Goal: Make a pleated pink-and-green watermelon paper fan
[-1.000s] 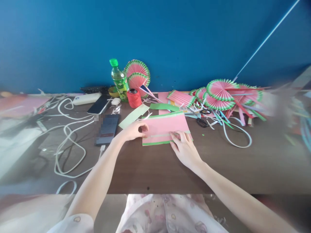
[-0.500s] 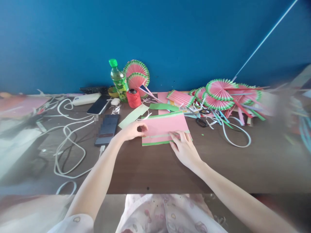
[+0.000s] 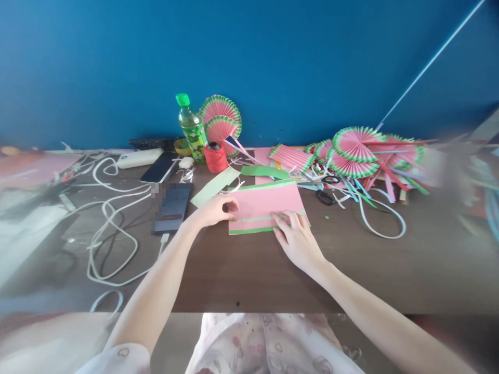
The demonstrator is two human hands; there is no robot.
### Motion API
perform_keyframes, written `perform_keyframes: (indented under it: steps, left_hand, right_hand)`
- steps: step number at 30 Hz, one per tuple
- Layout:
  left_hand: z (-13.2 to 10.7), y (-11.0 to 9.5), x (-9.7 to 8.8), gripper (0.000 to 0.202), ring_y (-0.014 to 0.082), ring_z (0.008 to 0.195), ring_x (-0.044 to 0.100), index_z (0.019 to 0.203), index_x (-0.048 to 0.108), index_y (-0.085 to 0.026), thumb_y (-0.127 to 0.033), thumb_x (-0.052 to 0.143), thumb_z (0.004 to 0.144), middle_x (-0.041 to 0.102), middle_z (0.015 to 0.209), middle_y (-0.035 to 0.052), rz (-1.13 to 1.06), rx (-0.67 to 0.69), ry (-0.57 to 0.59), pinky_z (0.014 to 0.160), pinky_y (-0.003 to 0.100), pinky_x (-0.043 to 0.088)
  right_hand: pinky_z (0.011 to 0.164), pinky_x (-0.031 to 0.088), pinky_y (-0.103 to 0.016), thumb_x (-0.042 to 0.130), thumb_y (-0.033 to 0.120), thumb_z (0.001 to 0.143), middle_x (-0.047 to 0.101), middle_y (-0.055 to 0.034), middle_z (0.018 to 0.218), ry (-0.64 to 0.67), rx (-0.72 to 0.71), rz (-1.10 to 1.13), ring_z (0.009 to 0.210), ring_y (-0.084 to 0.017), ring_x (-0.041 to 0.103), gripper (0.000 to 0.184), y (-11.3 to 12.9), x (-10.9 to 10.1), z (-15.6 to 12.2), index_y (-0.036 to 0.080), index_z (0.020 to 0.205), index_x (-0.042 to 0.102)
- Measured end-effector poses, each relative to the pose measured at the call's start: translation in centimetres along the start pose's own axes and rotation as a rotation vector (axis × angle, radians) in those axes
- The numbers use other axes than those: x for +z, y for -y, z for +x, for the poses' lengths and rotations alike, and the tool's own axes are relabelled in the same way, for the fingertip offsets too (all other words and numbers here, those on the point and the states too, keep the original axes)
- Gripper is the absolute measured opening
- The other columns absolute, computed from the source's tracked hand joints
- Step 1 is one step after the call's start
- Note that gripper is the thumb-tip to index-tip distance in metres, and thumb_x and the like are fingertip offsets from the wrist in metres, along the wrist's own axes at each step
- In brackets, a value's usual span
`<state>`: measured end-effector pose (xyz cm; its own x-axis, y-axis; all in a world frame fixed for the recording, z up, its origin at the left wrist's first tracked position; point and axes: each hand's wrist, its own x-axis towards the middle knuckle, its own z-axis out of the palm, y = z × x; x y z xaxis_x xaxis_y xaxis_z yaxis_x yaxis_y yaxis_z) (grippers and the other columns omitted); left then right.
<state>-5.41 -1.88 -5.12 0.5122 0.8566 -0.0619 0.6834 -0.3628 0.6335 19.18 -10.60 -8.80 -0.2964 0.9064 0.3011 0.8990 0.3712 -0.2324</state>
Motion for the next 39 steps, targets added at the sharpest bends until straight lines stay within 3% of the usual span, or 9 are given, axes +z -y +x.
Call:
perform_keyframes:
  steps: [7, 10, 13, 18, 21, 24, 28, 35, 39]
  left_hand:
    - [-0.3, -0.2, -0.4, 0.013, 0.0165, 0.085, 0.058, 0.083, 0.062, -0.02, -0.027, 0.061, 0.071, 0.065, 0.089, 0.0003, -0.066, -0.02, -0.05, 0.082, 0.029, 0.043]
    - [-0.3, -0.1, -0.4, 0.015, 0.0167, 0.085, 0.058, 0.088, 0.061, -0.019, -0.029, 0.053, 0.079, 0.064, 0.092, 0.0027, -0.025, -0.022, -0.268, 0.081, 0.03, 0.044]
    - [-0.1, 0.2, -0.1, 0.019, 0.0197, 0.09, 0.055, 0.097, 0.058, -0.018, -0.023, 0.049, 0.081, 0.061, 0.1, 0.0067, 0.193, -0.034, -0.454, 0.085, 0.034, 0.041]
    - [0.7, 0.7, 0.4, 0.016, 0.0278, 0.099, 0.05, 0.092, 0.06, -0.02, -0.023, 0.048, 0.083, 0.06, 0.1, 0.0098, 0.549, -0.092, -0.416, 0.083, 0.04, 0.037]
    - [0.9, 0.5, 0.3, 0.018, 0.0276, 0.093, 0.05, 0.085, 0.059, -0.02, -0.026, 0.042, 0.086, 0.062, 0.092, 0.0096, 0.6, -0.101, -0.438, 0.078, 0.039, 0.035]
    - [0.9, 0.2, -0.2, 0.022, 0.0269, 0.088, 0.051, 0.087, 0.057, -0.021, -0.029, 0.037, 0.088, 0.062, 0.089, 0.0088, 0.508, -0.144, -0.517, 0.075, 0.037, 0.035]
    - [0.9, 0.1, -0.7, 0.018, 0.0262, 0.096, 0.05, 0.089, 0.053, -0.022, -0.031, 0.038, 0.086, 0.062, 0.094, 0.0062, 0.265, -0.184, -0.571, 0.082, 0.039, 0.035]
    - [1.5, 0.3, -1.0, 0.02, 0.0175, 0.09, 0.057, 0.092, 0.043, -0.022, -0.04, 0.039, 0.084, 0.061, 0.096, 0.0031, -0.278, -0.049, -0.644, 0.079, 0.031, 0.043]
    - [1.4, 0.0, -1.0, 0.02, 0.0174, 0.102, 0.056, 0.09, 0.039, -0.022, -0.042, 0.038, 0.085, 0.06, 0.109, 0.0062, -0.337, 0.0, -0.729, 0.086, 0.031, 0.041]
  right_hand:
    - [0.084, 0.044, -0.042, 0.038, 0.028, 0.089, 0.049, -0.0128, 0.118, -0.023, 0.008, -0.016, 0.104, -0.027, 0.047, 0.039, 0.0, 0.0, 0.0, 0.02, 0.125, 0.05]
    - [0.086, 0.042, -0.042, 0.039, 0.03, 0.089, 0.05, -0.0132, 0.118, -0.035, 0.01, -0.008, 0.106, -0.027, 0.046, 0.039, 0.0, -0.1, 0.0, 0.019, 0.125, 0.049]
    - [0.087, 0.041, -0.042, 0.039, 0.029, 0.089, 0.052, -0.0127, 0.117, -0.059, 0.008, 0.01, 0.107, -0.027, 0.047, 0.036, 0.1, -0.5, 0.1, 0.019, 0.122, 0.05]
    - [0.086, 0.041, -0.041, 0.041, 0.022, 0.087, 0.056, -0.0113, 0.113, -0.08, -0.032, 0.093, 0.107, -0.025, 0.048, 0.031, 0.3, -1.5, 0.6, 0.02, 0.116, 0.053]
    - [0.086, 0.041, -0.039, 0.041, 0.019, 0.086, 0.057, -0.0102, 0.11, -0.076, -0.058, 0.166, 0.103, -0.025, 0.049, 0.029, 0.1, -2.2, 1.4, 0.019, 0.111, 0.055]
    - [0.087, 0.04, -0.04, 0.042, 0.019, 0.084, 0.059, -0.0088, 0.106, -0.083, -0.052, 0.227, 0.1, -0.024, 0.05, 0.026, -0.5, -2.7, 2.9, 0.019, 0.105, 0.058]
    - [0.087, 0.041, -0.041, 0.043, 0.019, 0.083, 0.062, -0.0071, 0.099, -0.075, 0.005, 0.334, 0.098, -0.024, 0.051, 0.022, -1.4, -3.2, 5.6, 0.021, 0.094, 0.062]
    - [0.086, 0.042, -0.036, 0.044, 0.021, 0.08, 0.065, -0.0046, 0.1, -0.062, 0.075, 0.703, 0.096, -0.02, 0.057, 0.019, -1.5, -4.3, 9.7, 0.02, 0.087, 0.062]
    - [0.083, 0.043, -0.033, 0.045, 0.02, 0.08, 0.066, -0.0049, 0.096, -0.082, 0.076, 0.802, 0.092, -0.018, 0.06, 0.019, -1.2, -4.7, 11.0, 0.018, 0.087, 0.062]
